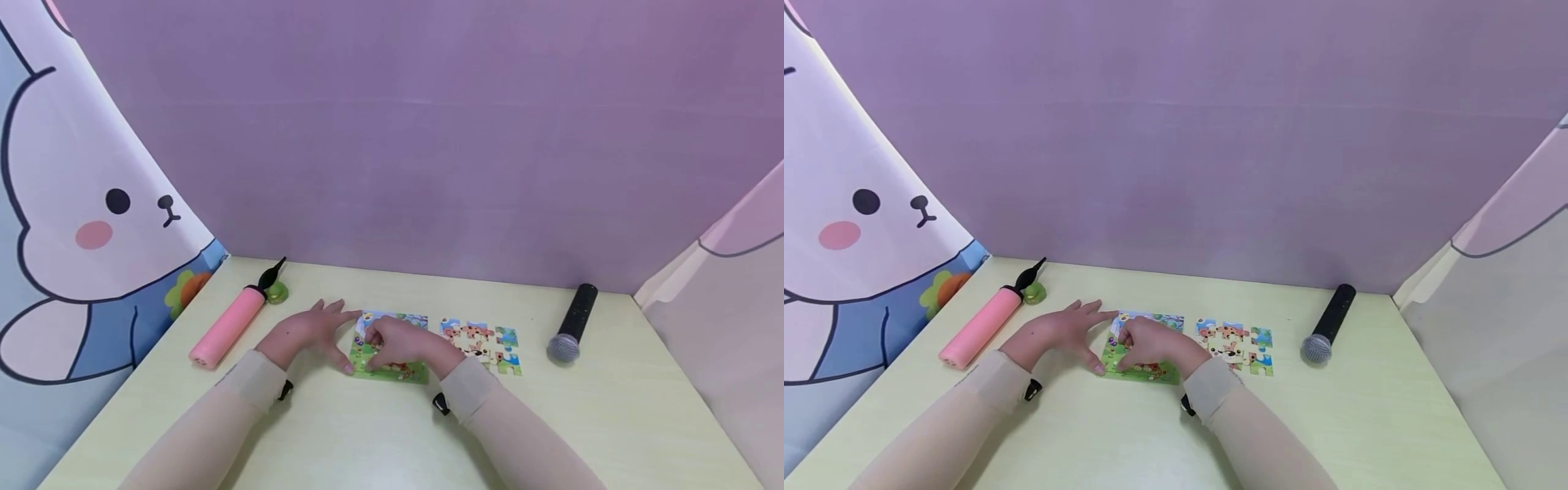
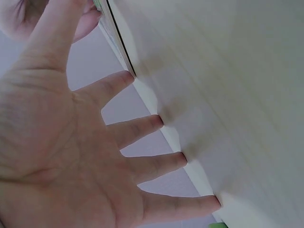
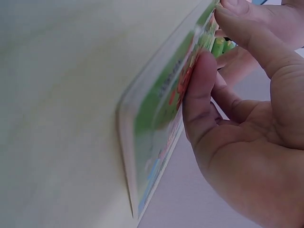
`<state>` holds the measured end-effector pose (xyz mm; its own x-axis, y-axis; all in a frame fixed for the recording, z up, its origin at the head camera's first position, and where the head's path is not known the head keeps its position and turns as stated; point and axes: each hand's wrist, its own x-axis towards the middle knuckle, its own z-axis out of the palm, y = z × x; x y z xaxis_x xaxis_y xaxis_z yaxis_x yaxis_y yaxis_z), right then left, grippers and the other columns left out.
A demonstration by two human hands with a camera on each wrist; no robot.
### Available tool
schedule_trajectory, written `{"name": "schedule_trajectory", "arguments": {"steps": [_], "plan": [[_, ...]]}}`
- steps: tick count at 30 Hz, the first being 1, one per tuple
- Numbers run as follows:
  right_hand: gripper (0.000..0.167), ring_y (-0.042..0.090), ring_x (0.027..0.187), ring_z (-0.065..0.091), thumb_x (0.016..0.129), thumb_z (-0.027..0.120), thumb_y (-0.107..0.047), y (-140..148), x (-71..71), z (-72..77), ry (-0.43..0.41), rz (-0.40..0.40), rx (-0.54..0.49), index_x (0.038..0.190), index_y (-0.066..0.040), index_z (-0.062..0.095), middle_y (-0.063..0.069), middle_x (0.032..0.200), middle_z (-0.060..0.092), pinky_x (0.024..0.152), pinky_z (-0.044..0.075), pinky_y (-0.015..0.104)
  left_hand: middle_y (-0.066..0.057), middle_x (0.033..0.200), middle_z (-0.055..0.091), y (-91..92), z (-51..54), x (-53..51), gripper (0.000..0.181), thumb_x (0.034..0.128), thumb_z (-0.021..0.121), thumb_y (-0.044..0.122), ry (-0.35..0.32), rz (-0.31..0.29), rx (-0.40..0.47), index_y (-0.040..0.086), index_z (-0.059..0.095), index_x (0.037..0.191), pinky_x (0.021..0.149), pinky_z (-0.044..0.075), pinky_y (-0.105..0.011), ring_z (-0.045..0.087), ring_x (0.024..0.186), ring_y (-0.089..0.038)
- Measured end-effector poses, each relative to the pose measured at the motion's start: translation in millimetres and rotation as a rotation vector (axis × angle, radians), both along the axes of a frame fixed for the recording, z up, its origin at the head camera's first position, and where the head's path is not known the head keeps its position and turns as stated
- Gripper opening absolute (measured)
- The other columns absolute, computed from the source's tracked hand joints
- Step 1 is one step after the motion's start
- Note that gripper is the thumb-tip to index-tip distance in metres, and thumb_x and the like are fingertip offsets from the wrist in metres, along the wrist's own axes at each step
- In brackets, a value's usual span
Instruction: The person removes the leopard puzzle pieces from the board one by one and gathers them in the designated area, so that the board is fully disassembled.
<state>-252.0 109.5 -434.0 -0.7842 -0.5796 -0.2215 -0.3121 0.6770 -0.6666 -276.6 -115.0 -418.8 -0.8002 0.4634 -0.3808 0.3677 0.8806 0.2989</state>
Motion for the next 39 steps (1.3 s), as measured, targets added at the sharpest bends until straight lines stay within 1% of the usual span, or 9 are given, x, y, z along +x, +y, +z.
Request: {"name": "schedule_trajectory", "arguments": {"steps": [4, 9, 19, 24, 27, 31, 34, 35, 39], "plan": [[0.036, 0.011, 0.080, 0.050, 0.088, 0.089, -0.019, -0.8, -0.2, -1.2, -0.002, 0.002, -0.007, 0.113, -0.005, 0.067, -0.002, 0.088, 0.056, 0.073, 0.046, 0.025, -0.019, 0.181, 0.014, -0.8, -1.8, -0.9, 0.125, 0.0697, 0.095, 0.062, -0.004, 0.006, -0.005, 0.028, 0.029, 0.171, 0.119, 0.032, -0.083, 0.009, 0.163, -0.059], [0.035, 0.010, 0.073, 0.046, 0.088, 0.089, -0.018, -1.1, 0.0, -0.6, -0.007, 0.007, -0.007, 0.110, -0.002, 0.066, -0.004, 0.080, 0.049, 0.067, 0.042, 0.024, -0.019, 0.181, 0.014, -1.6, -3.2, -1.9, 0.126, 0.0695, 0.095, 0.063, -0.002, 0.005, -0.004, 0.028, 0.029, 0.171, 0.119, 0.030, -0.084, 0.010, 0.163, -0.059], [0.034, 0.010, 0.068, 0.041, 0.089, 0.088, -0.017, -1.4, 0.1, -1.2, -0.023, 0.006, -0.018, 0.104, 0.001, 0.063, -0.004, 0.075, 0.043, 0.064, 0.038, 0.024, -0.021, 0.180, 0.014, -0.5, -1.8, -1.9, 0.125, 0.0704, 0.095, 0.063, 0.006, -0.014, -0.013, 0.027, 0.029, 0.171, 0.119, 0.030, -0.083, 0.010, 0.162, -0.061], [0.034, 0.011, 0.074, 0.046, 0.088, 0.088, -0.017, 1.0, 0.3, 0.7, -0.035, -0.003, -0.024, 0.107, -0.002, 0.065, -0.004, 0.080, 0.049, 0.067, 0.042, 0.024, -0.020, 0.181, 0.014, 1.4, 0.0, -2.2, 0.125, 0.0710, 0.094, 0.064, 0.006, -0.023, -0.028, 0.028, 0.028, 0.171, 0.119, 0.033, -0.082, 0.011, 0.162, -0.061], [0.036, 0.013, 0.077, 0.046, 0.088, 0.088, -0.015, 2.5, 1.4, 3.1, -0.046, -0.005, -0.033, 0.111, 0.001, 0.064, -0.001, 0.084, 0.051, 0.070, 0.042, 0.026, -0.020, 0.181, 0.014, 2.3, 0.6, -2.6, 0.125, 0.0714, 0.094, 0.063, 0.003, -0.025, -0.026, 0.028, 0.028, 0.171, 0.120, 0.033, -0.081, 0.011, 0.162, -0.061], [0.041, 0.015, 0.087, 0.051, 0.089, 0.087, -0.013, 3.5, 3.5, 4.9, -0.056, -0.025, -0.041, 0.116, -0.001, 0.060, 0.003, 0.096, 0.057, 0.079, 0.048, 0.028, -0.020, 0.180, 0.014, 2.6, 0.9, -2.9, 0.125, 0.0714, 0.094, 0.063, 0.003, -0.025, -0.026, 0.028, 0.028, 0.171, 0.119, 0.032, -0.082, 0.011, 0.162, -0.061], [0.044, 0.016, 0.096, 0.055, 0.090, 0.087, -0.016, 3.7, 4.8, 4.0, -0.054, -0.042, -0.021, 0.121, -0.007, 0.057, 0.004, 0.109, 0.062, 0.089, 0.053, 0.030, -0.020, 0.181, 0.015, 1.9, 0.7, -2.6, 0.125, 0.0709, 0.095, 0.063, 0.000, -0.016, -0.025, 0.028, 0.028, 0.171, 0.119, 0.031, -0.084, 0.011, 0.163, -0.060], [0.044, 0.016, 0.097, 0.056, 0.091, 0.086, -0.018, 3.6, 5.0, 3.4, -0.053, -0.042, -0.016, 0.122, -0.009, 0.056, 0.004, 0.110, 0.062, 0.090, 0.053, 0.030, -0.019, 0.181, 0.015, 1.6, 0.7, -2.4, 0.125, 0.0708, 0.095, 0.063, -0.002, -0.013, -0.025, 0.028, 0.028, 0.171, 0.118, 0.031, -0.084, 0.011, 0.163, -0.060], [0.041, 0.014, 0.095, 0.056, 0.094, 0.083, -0.018, 2.9, 5.8, 2.3, -0.046, -0.029, -0.026, 0.123, -0.011, 0.055, 0.002, 0.108, 0.062, 0.087, 0.053, 0.028, -0.019, 0.181, 0.016, 0.0, 0.9, -1.3, 0.125, 0.0702, 0.095, 0.063, -0.005, -0.004, -0.023, 0.029, 0.029, 0.171, 0.118, 0.030, -0.085, 0.011, 0.163, -0.060]]}}
